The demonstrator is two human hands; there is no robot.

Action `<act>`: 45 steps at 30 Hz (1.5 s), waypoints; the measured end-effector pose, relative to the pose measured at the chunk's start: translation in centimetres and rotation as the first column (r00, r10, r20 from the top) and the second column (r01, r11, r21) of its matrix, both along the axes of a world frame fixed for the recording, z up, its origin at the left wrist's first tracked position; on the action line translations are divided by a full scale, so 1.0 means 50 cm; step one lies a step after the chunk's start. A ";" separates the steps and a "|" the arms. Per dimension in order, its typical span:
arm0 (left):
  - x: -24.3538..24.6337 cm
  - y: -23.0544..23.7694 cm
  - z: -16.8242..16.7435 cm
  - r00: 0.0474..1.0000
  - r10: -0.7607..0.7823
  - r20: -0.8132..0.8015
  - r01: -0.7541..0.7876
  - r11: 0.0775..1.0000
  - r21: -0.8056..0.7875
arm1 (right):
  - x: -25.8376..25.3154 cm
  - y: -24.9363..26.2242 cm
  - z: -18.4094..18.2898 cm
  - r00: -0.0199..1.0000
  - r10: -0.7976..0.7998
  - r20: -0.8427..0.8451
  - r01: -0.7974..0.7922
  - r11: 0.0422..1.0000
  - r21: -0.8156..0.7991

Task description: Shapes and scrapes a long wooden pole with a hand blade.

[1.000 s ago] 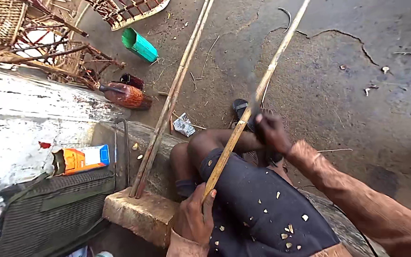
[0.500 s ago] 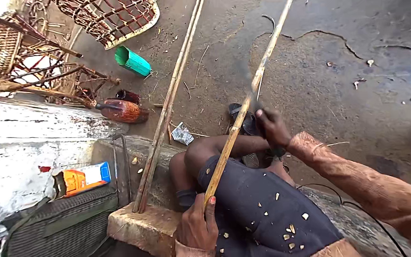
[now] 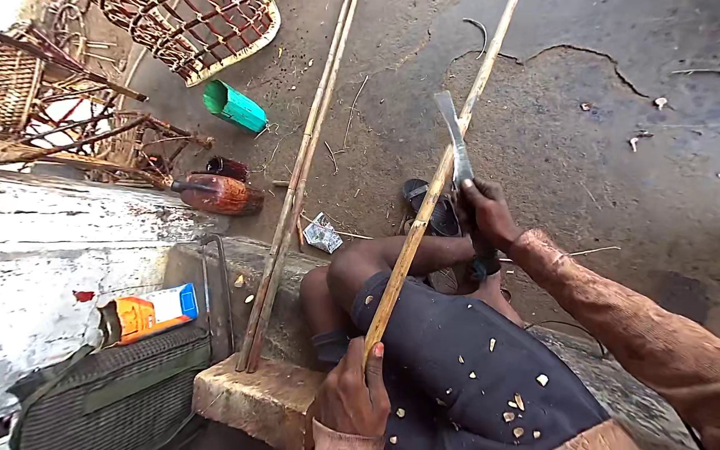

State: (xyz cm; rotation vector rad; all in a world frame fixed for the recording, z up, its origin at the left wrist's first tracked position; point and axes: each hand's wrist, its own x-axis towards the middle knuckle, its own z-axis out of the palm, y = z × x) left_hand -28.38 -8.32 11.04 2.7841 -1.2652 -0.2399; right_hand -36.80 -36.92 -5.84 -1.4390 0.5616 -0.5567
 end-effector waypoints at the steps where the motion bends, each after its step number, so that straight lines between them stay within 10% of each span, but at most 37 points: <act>1: 0.002 -0.001 0.003 1.000 -0.003 0.001 0.003 1.000 0.004 | -0.008 0.029 0.019 0.996 0.081 -0.041 -0.084 0.992 -0.094; 4: 0.016 0.004 0.002 0.998 -0.022 -0.057 0.021 1.000 -0.017 | -0.015 0.083 0.047 0.949 0.281 -0.140 -0.313 0.814 -0.489; 8: 0.050 0.023 -0.012 0.958 -0.006 -0.286 -0.016 0.997 -0.074 | 0.007 0.024 -0.020 1.000 -0.010 -0.011 0.009 0.992 -0.127; 12: 0.058 0.021 -0.008 0.941 0.002 -0.338 -0.024 0.998 -0.062 | -0.009 0.102 0.064 0.943 0.281 -0.176 -0.332 0.815 -0.476; 16: 0.029 0.005 0.003 0.989 0.003 -0.148 -0.006 1.000 -0.017 | 0.018 0.054 -0.016 0.998 -0.057 -0.001 0.056 0.987 -0.154; 21: 0.033 0.013 -0.006 0.988 -0.004 -0.156 -0.002 0.999 -0.036 | -0.012 0.112 0.027 0.967 0.242 -0.083 -0.251 0.844 -0.474; 24: 0.056 0.029 -0.021 0.890 0.066 -0.452 -0.102 0.993 -0.057 | 0.012 0.044 -0.035 0.998 -0.066 0.023 0.069 0.986 -0.151; 28: 0.068 0.028 0.001 0.716 0.128 -0.687 -0.194 0.981 -0.019 | 0.003 0.055 -0.001 0.999 0.034 -0.019 -0.039 0.941 -0.337; 31: 0.062 0.020 -0.017 0.762 0.108 -0.639 -0.179 0.983 -0.048 | 0.004 -0.010 -0.034 0.998 -0.065 -0.011 0.064 0.994 -0.094; 35: 0.076 0.012 -0.018 0.761 0.103 -0.640 -0.176 0.983 -0.050 | 0.004 0.080 0.044 0.950 0.297 -0.094 -0.308 0.850 -0.428; 40: 0.082 0.013 -0.003 0.519 0.189 -0.834 -0.297 0.954 0.032 | 0.038 0.028 -0.019 0.999 -0.030 0.033 0.033 0.993 -0.109; 45: 0.103 0.008 -0.001 0.400 0.186 -0.897 -0.310 0.949 0.059 | 0.020 0.074 0.013 0.983 0.184 -0.024 -0.179 0.905 -0.386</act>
